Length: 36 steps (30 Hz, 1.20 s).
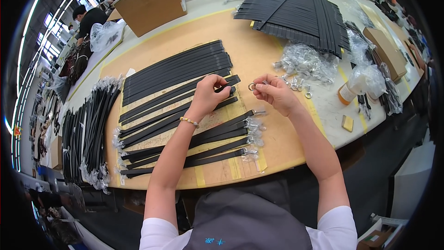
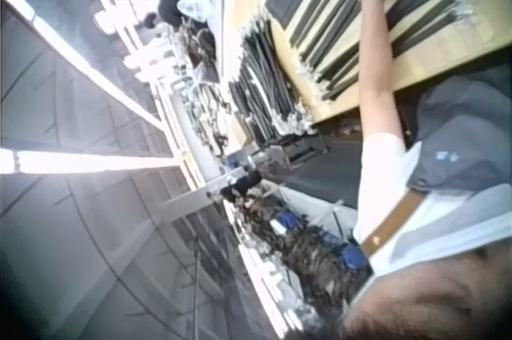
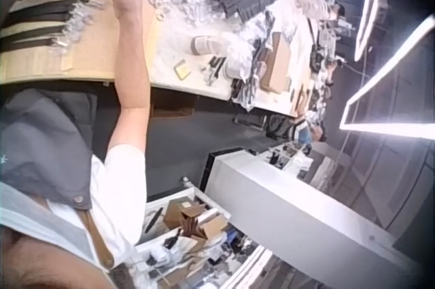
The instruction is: Assembling plastic and metal buckle hardware onto black leather or synthetic straps on a workshop table.
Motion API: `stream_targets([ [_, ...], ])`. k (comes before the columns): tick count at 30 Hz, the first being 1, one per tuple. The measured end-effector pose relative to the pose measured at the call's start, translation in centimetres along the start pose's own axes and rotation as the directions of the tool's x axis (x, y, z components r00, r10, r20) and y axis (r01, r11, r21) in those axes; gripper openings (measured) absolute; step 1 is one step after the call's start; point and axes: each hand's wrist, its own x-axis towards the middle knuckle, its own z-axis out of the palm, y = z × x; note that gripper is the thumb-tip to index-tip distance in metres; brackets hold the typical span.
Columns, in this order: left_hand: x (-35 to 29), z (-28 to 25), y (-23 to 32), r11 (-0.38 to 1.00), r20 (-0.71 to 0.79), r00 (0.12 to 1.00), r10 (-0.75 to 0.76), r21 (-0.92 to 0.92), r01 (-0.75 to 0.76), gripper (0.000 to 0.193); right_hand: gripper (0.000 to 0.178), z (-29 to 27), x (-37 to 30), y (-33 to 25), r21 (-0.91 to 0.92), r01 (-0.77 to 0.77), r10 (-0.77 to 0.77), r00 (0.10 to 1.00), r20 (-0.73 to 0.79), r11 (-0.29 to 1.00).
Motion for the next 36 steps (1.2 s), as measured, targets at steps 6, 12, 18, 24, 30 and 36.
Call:
stream_targets([
  [6, -4.2, -1.6, 3.7, 0.922, 0.144, 0.987, -0.070, -0.368, 0.119, 0.017, 0.018, 2.5, -1.1, -0.3, 0.327, -0.089, 0.006, 0.969, 0.246, 0.941],
  [12, -6.8, -2.0, 4.5, 0.819, 0.153, 0.981, -0.122, -0.542, 0.186, 0.020, 0.015, 4.0, -1.9, 0.2, 0.314, -0.159, 0.039, 0.933, 0.358, 0.936],
  [18, -7.9, -2.8, 4.4, 0.813, 0.165, 0.986, -0.012, -0.572, 0.106, 0.022, 0.013, 4.2, -1.9, 1.2, 0.410, -0.287, 0.034, 0.851, 0.524, 0.866],
  [24, -8.1, -3.0, 4.4, 0.799, 0.158, 0.987, 0.005, -0.594, 0.091, 0.022, 0.013, 4.6, -2.0, 1.4, 0.457, -0.252, 0.012, 0.884, 0.466, 0.853],
  [30, -8.0, -3.0, 4.3, 0.845, 0.149, 0.988, 0.028, -0.533, 0.056, 0.023, 0.014, 4.7, -2.1, 1.3, 0.352, -0.243, 0.069, 0.894, 0.442, 0.904],
  [36, -8.3, -2.6, 4.8, 0.870, 0.149, 0.985, 0.084, -0.493, 0.000, 0.022, 0.020, 5.4, -2.3, 1.6, 0.257, -0.202, 0.064, 0.885, 0.461, 0.945],
])
